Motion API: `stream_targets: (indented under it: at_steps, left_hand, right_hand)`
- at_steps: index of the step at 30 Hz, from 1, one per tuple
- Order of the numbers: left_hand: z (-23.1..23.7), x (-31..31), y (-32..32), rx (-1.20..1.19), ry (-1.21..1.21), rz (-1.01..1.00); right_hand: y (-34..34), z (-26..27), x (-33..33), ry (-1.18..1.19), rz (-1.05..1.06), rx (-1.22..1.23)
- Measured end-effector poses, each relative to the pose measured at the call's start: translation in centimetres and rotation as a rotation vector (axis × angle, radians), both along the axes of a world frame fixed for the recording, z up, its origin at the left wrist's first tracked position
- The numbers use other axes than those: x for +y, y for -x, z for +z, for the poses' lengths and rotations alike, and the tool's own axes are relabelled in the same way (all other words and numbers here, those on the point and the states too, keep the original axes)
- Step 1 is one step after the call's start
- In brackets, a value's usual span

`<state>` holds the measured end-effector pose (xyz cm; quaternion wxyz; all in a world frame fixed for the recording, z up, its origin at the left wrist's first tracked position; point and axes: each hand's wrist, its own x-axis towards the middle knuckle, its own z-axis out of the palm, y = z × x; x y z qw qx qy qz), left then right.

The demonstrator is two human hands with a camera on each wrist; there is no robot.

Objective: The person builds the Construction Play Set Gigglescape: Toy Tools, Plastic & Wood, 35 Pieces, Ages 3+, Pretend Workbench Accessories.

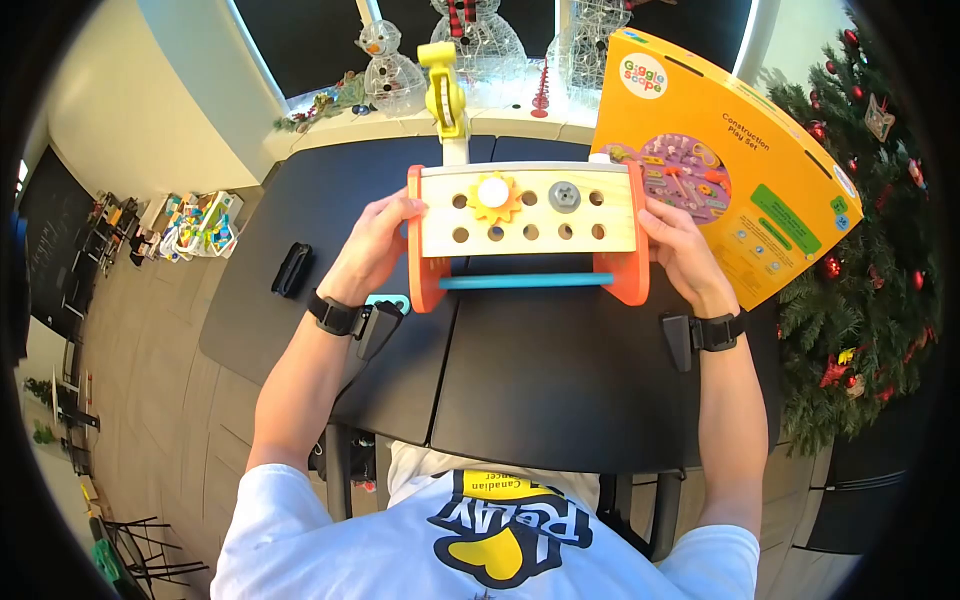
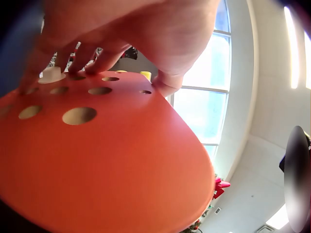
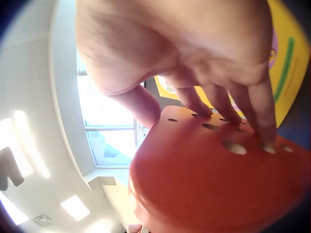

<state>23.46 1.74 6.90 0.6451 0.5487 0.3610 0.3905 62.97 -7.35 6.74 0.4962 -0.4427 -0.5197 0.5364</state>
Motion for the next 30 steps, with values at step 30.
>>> stream_targets:
  at_steps: [30]
  left_hand:
    - [-5.4, -2.1, 11.0, 1.119, -0.743, -0.312]
  right_hand:
    - [2.3, -1.8, -2.3, -0.168, -0.045, -0.245]
